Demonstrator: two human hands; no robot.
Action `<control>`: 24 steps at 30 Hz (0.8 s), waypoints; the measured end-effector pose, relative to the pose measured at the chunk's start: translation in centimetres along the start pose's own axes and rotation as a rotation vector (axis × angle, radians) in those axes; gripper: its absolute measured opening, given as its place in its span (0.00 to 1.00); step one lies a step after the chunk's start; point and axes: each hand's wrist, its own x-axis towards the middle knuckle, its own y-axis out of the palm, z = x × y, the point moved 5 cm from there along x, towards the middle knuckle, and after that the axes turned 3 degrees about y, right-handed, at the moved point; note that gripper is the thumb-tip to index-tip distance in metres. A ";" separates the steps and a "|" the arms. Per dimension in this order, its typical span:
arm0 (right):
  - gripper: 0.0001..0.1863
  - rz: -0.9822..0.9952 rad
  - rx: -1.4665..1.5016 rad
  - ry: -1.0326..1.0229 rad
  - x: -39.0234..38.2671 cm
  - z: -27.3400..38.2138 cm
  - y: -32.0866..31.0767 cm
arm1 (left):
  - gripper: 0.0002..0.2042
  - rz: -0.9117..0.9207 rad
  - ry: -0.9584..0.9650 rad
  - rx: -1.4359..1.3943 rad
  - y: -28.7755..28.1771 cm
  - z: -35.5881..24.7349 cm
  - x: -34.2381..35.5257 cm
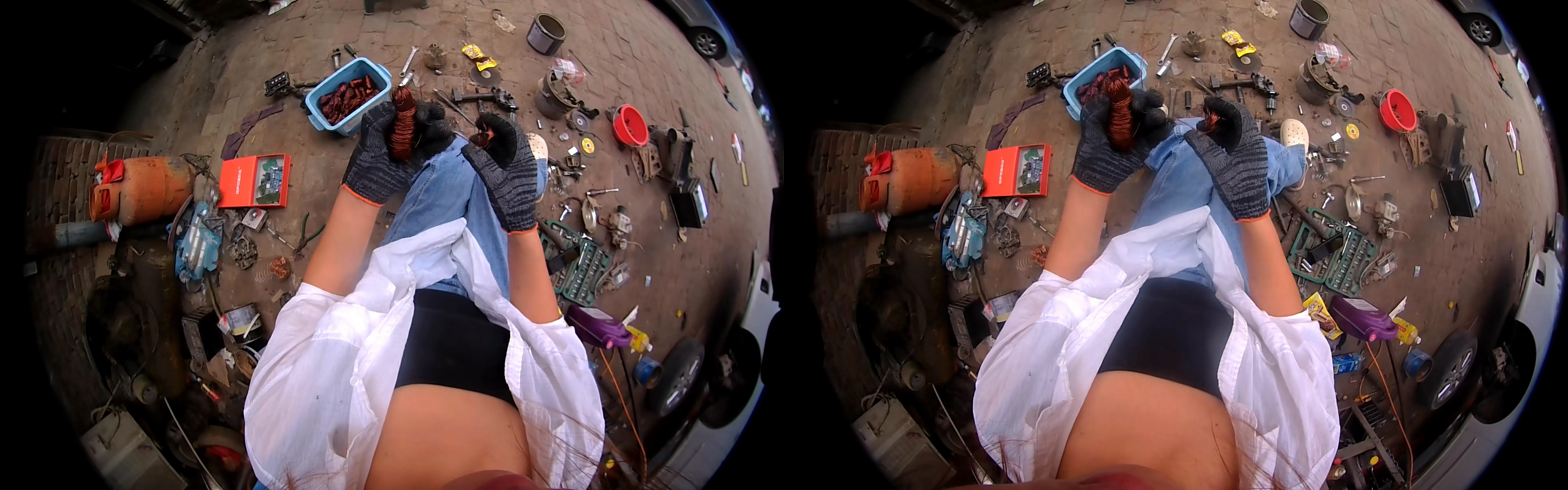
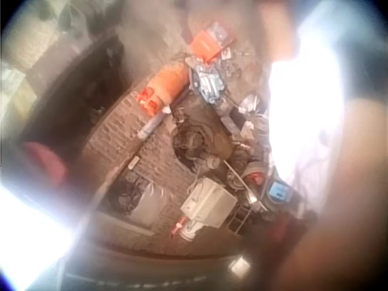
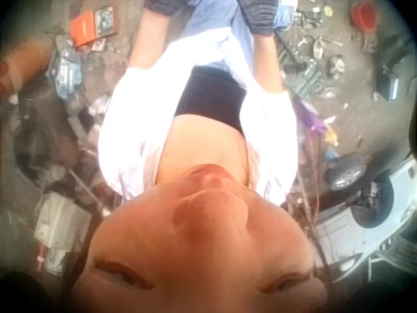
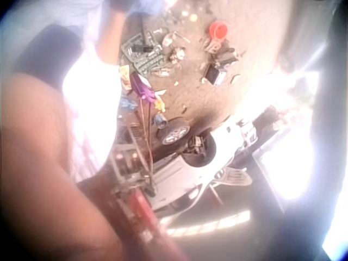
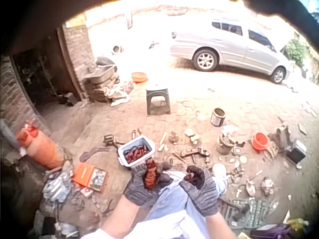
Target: The person sits on the floor and winds a copper wire around a cylindrical core held in the left hand. The right hand repeatedly wraps the wire around the core to form a coil.
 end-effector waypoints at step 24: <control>0.25 -0.135 -0.272 -0.172 -2.9 0.0 -0.5 | 0.23 0.019 -0.058 0.145 -0.1 2.9 0.2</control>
